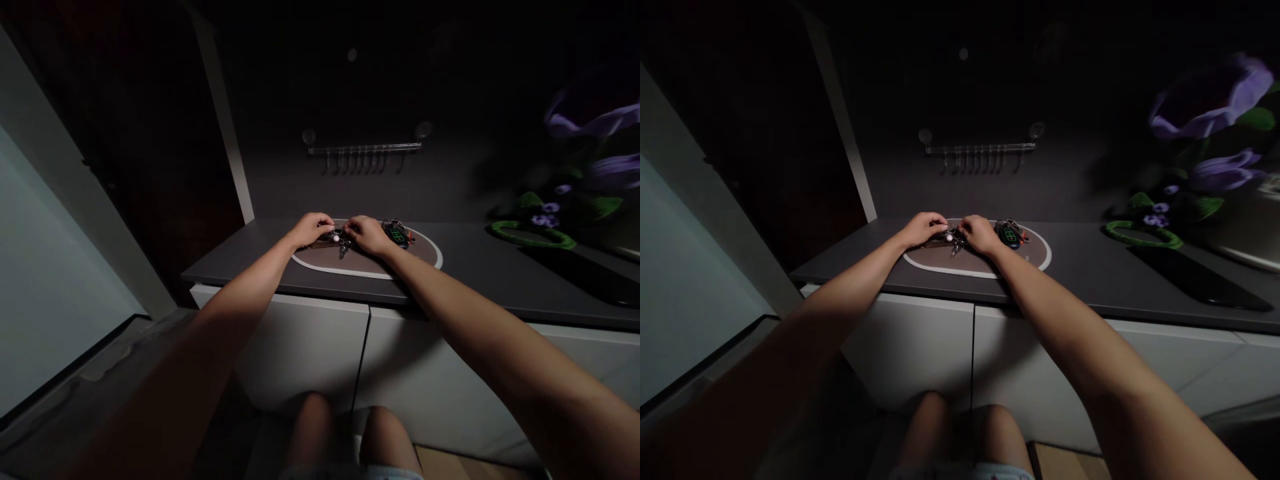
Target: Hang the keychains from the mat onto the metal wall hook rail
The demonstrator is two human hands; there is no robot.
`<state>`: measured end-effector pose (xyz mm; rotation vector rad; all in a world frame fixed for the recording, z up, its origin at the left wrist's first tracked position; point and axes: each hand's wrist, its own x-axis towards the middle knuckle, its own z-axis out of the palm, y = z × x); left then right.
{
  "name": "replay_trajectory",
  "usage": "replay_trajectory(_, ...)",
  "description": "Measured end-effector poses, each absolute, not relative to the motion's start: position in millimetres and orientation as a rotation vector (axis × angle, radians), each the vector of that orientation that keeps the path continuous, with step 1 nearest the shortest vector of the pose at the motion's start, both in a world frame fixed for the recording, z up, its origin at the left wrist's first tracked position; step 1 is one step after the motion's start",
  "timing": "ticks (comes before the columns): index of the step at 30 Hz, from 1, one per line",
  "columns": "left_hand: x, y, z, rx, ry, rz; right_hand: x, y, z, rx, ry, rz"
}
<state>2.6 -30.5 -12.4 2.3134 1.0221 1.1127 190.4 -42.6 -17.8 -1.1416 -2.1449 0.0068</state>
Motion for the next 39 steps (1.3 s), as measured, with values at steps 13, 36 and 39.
replay_trajectory(13,6,-27,-7,1.771,0.915,1.452,184,-46,-14,-1.088,-2.054,0.047)
replay_trajectory(36,14,-40,-5,1.367,0.704,1.293,175,-54,-10,-0.814,-1.759,0.606)
replay_trajectory(39,14,-38,-8,1.373,0.677,1.287,177,-55,-9,-0.835,-1.734,0.608)
